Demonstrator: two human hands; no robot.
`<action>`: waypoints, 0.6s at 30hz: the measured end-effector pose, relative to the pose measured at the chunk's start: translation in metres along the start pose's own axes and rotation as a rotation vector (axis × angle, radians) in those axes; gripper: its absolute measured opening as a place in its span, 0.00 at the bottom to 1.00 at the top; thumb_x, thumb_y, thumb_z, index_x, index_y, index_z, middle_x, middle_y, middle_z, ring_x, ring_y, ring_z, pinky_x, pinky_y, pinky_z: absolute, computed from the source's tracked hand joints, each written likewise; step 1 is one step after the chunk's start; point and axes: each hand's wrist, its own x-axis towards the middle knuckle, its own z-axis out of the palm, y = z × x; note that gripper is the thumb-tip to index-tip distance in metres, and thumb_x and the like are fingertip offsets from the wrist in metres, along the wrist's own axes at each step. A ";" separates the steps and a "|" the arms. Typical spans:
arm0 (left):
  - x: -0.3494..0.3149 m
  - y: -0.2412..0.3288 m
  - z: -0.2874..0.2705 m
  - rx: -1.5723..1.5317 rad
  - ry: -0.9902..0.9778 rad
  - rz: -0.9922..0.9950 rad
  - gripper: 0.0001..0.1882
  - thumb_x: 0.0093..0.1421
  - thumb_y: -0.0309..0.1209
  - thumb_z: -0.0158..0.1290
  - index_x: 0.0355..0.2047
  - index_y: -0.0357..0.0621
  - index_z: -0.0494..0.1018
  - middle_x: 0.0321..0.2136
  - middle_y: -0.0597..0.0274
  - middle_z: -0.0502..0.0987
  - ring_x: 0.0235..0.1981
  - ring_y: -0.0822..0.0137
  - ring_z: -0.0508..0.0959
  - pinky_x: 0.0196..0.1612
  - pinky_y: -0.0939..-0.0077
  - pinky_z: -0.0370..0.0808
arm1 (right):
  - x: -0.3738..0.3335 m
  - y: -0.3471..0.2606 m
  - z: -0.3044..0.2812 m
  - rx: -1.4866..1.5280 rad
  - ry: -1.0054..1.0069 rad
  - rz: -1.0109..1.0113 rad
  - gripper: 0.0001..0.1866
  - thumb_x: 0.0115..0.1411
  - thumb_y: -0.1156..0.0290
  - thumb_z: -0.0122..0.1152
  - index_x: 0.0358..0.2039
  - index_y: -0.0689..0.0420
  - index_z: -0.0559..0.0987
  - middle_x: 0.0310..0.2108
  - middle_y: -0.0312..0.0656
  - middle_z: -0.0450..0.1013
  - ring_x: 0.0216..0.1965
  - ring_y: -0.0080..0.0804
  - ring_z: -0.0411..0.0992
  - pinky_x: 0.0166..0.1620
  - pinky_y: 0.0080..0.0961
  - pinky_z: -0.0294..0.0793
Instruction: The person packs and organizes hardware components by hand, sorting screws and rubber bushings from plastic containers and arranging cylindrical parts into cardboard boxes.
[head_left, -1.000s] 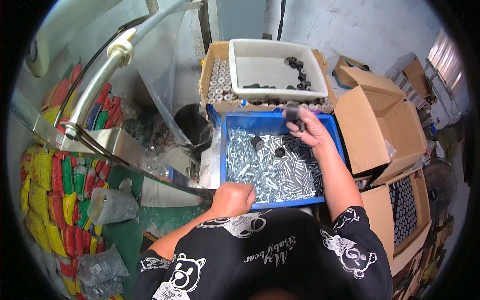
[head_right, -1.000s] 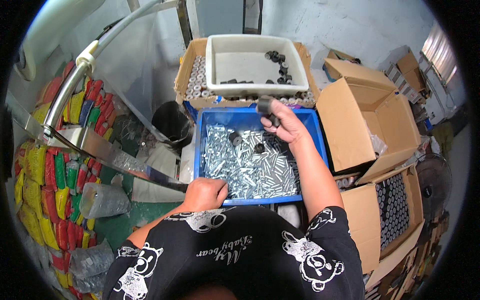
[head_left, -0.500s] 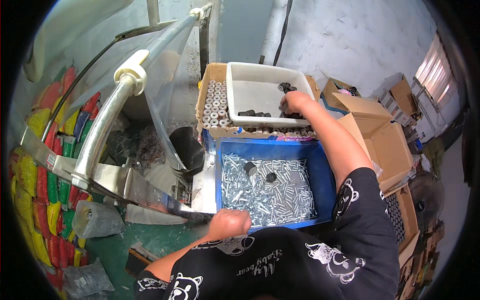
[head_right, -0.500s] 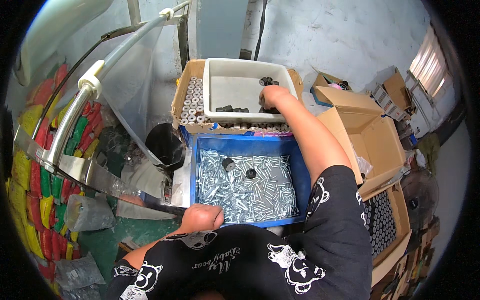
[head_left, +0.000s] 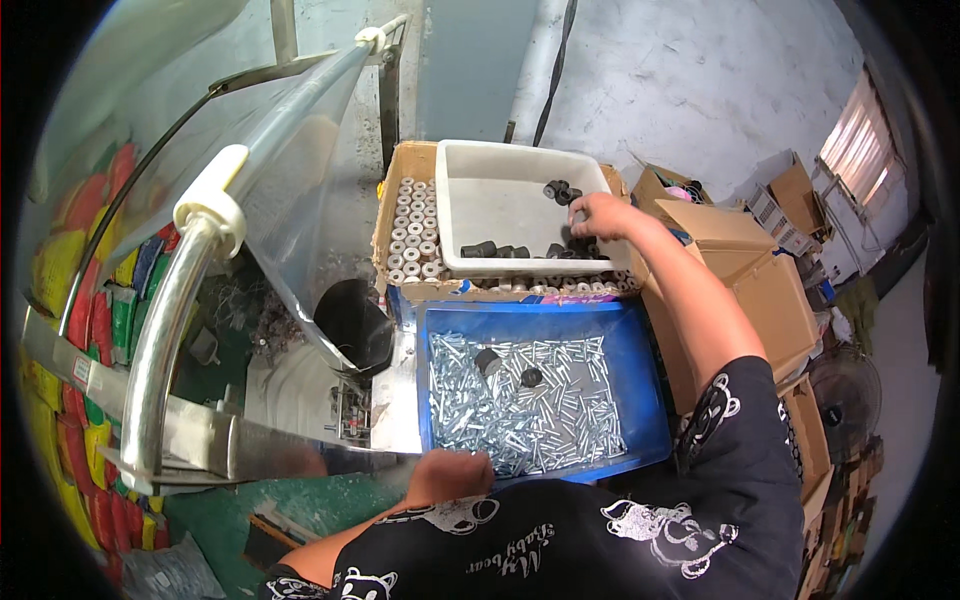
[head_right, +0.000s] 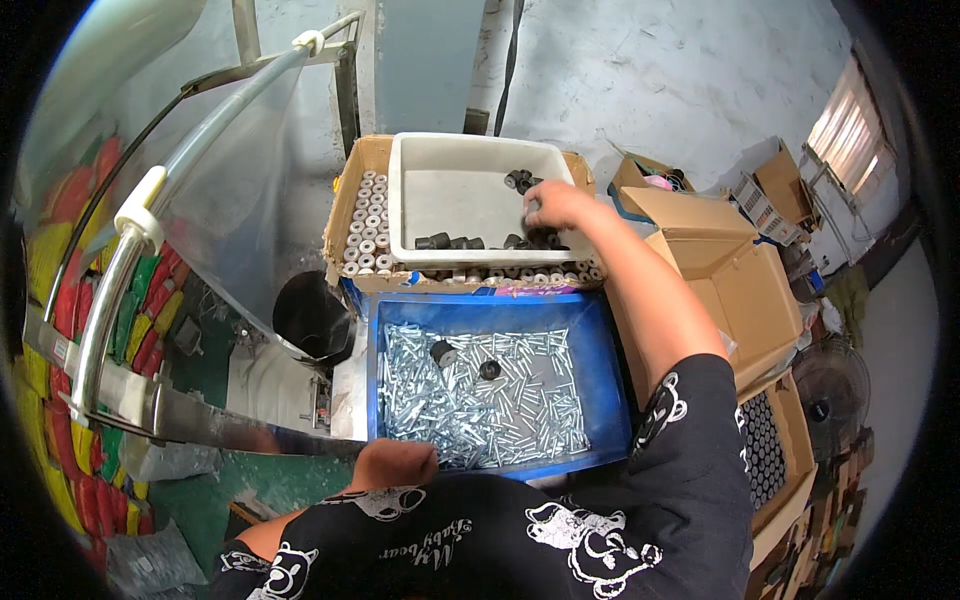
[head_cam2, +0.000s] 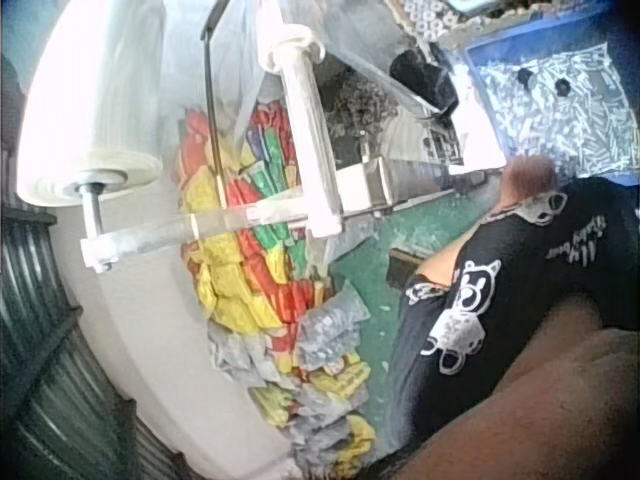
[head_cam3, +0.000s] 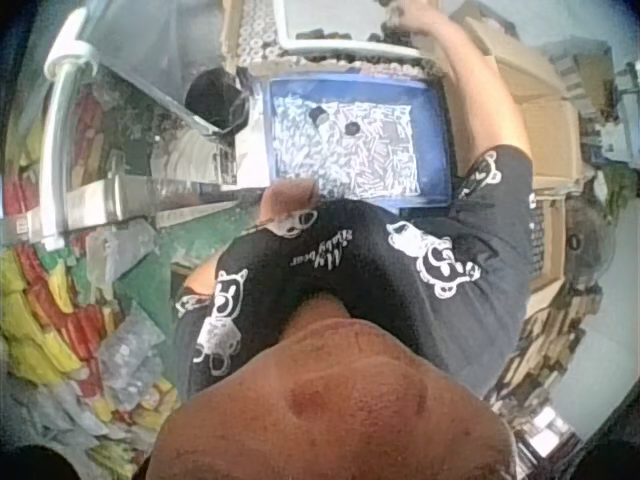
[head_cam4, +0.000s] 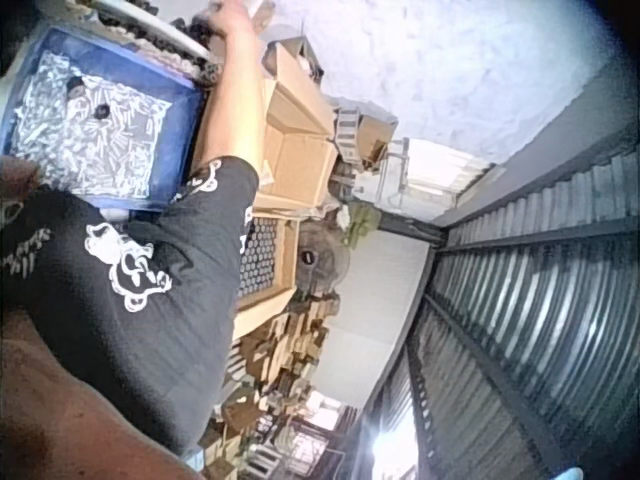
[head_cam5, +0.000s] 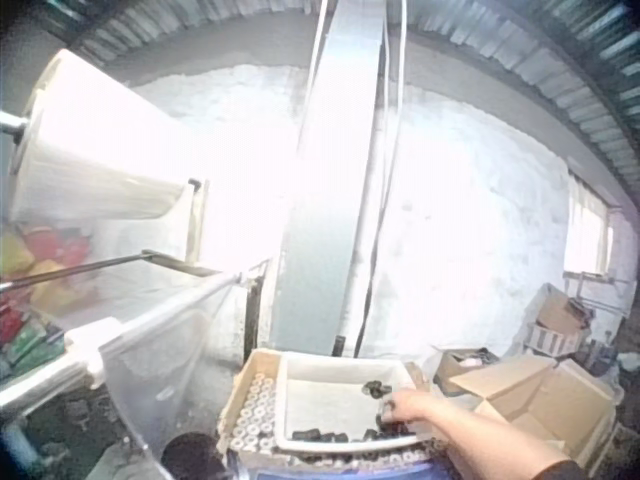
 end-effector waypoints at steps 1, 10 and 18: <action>0.002 0.001 0.000 -0.026 -0.046 -0.020 0.11 0.49 0.32 0.54 0.14 0.48 0.66 0.11 0.61 0.69 0.13 0.56 0.73 0.17 0.58 0.69 | 0.003 0.012 0.008 -0.113 0.052 -0.102 0.15 0.50 0.61 0.66 0.39 0.50 0.79 0.26 0.42 0.77 0.26 0.35 0.76 0.28 0.33 0.74; 0.006 0.008 -0.012 -0.080 -0.156 -0.155 0.07 0.51 0.31 0.55 0.20 0.47 0.69 0.15 0.57 0.72 0.18 0.52 0.75 0.19 0.59 0.70 | 0.044 -0.023 0.035 -0.530 -0.232 0.134 0.28 0.48 0.48 0.69 0.45 0.51 0.81 0.40 0.43 0.79 0.43 0.43 0.76 0.46 0.37 0.74; 0.006 0.004 -0.017 -0.159 -0.262 -0.175 0.06 0.49 0.33 0.55 0.22 0.48 0.70 0.17 0.57 0.73 0.21 0.51 0.76 0.22 0.58 0.70 | 0.052 0.002 0.033 -0.317 -0.272 0.056 0.24 0.48 0.50 0.68 0.40 0.55 0.83 0.35 0.44 0.79 0.36 0.41 0.77 0.41 0.35 0.75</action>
